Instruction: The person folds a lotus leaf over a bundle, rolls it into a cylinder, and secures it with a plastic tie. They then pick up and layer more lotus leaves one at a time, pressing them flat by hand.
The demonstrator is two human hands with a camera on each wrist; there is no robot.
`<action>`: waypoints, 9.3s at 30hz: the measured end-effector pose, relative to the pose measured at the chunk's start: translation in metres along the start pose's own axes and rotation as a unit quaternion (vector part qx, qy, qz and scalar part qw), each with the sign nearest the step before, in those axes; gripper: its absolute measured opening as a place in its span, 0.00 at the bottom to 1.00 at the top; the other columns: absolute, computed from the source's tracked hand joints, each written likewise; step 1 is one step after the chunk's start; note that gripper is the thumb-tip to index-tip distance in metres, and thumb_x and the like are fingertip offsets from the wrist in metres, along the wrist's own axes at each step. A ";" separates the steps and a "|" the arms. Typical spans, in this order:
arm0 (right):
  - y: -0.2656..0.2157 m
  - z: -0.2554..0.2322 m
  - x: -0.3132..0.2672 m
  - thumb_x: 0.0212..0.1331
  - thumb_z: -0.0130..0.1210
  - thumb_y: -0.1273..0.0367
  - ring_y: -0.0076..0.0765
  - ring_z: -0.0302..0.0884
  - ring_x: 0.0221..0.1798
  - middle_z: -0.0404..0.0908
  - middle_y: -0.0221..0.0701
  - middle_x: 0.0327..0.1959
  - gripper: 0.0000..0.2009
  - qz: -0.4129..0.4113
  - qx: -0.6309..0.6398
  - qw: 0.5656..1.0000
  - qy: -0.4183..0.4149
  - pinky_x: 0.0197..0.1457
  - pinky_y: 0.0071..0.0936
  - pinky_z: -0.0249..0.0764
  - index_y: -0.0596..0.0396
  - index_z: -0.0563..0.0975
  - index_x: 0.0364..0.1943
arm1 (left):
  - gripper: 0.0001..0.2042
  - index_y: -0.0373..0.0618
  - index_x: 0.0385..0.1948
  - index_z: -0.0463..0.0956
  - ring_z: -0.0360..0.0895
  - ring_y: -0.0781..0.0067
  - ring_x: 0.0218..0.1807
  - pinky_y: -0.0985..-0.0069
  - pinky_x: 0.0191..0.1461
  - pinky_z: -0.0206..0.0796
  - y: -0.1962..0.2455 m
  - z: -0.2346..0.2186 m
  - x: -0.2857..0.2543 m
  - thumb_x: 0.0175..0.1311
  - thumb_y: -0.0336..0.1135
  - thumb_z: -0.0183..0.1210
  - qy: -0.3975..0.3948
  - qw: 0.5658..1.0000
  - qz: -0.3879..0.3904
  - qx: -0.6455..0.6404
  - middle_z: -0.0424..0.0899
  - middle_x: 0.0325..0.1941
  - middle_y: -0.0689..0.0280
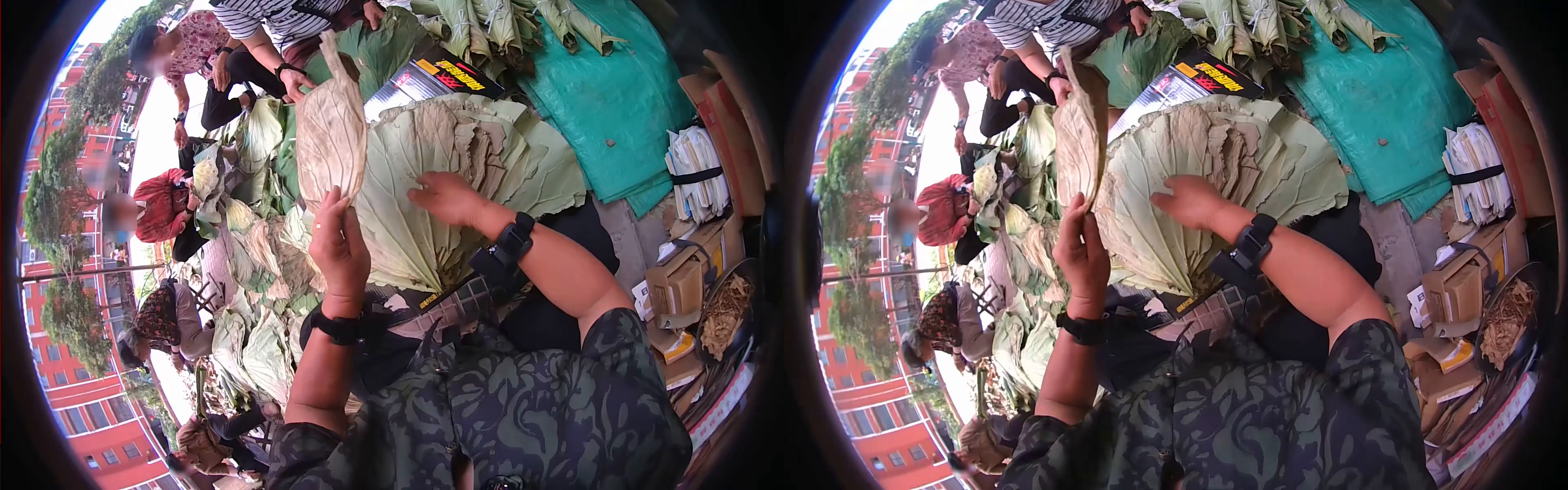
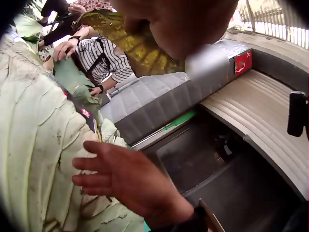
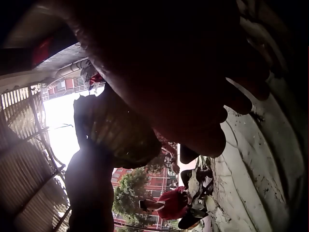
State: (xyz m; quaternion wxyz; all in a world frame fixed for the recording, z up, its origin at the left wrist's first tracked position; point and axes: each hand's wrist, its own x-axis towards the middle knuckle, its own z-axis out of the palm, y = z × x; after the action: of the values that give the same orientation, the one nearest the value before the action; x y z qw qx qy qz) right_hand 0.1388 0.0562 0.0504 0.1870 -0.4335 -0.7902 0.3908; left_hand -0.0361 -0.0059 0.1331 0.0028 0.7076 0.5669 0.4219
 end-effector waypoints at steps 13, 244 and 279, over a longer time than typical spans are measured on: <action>0.031 0.030 0.026 0.39 0.52 0.73 0.58 0.74 0.40 0.76 0.53 0.32 0.15 0.158 0.260 0.921 0.245 0.43 0.39 0.70 0.66 0.72 0.36 | 0.09 0.46 0.35 0.77 0.73 0.47 0.48 0.64 0.52 0.66 0.001 0.036 -0.093 0.51 0.30 0.58 -0.170 0.979 -0.029 0.106 0.76 0.46 0.50; 0.001 0.013 -0.032 0.53 0.46 0.71 0.69 0.59 0.57 0.60 0.56 0.57 0.21 -0.007 -0.267 0.955 -0.128 0.52 0.50 0.66 0.67 0.66 0.52 | 0.38 0.50 0.65 0.48 0.36 0.51 0.71 0.52 0.67 0.29 -0.109 0.145 0.046 0.56 0.62 0.45 -0.364 0.908 -0.088 0.190 0.43 0.69 0.51; 0.010 0.007 -0.027 0.45 0.54 0.69 0.49 0.70 0.46 0.73 0.39 0.41 0.13 -0.016 -0.232 0.966 -0.113 0.48 0.41 0.70 0.55 0.75 0.38 | 0.31 0.52 0.60 0.59 0.44 0.39 0.67 0.52 0.66 0.39 -0.035 0.029 -0.087 0.55 0.55 0.51 -0.467 0.878 0.007 0.105 0.48 0.66 0.46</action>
State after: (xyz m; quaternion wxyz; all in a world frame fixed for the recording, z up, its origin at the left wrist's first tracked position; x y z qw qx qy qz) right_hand 0.1545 0.0338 0.0393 -0.0033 -0.4056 -0.8818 0.2405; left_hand -0.0466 -0.0496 0.0458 0.1904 0.8224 0.5357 -0.0195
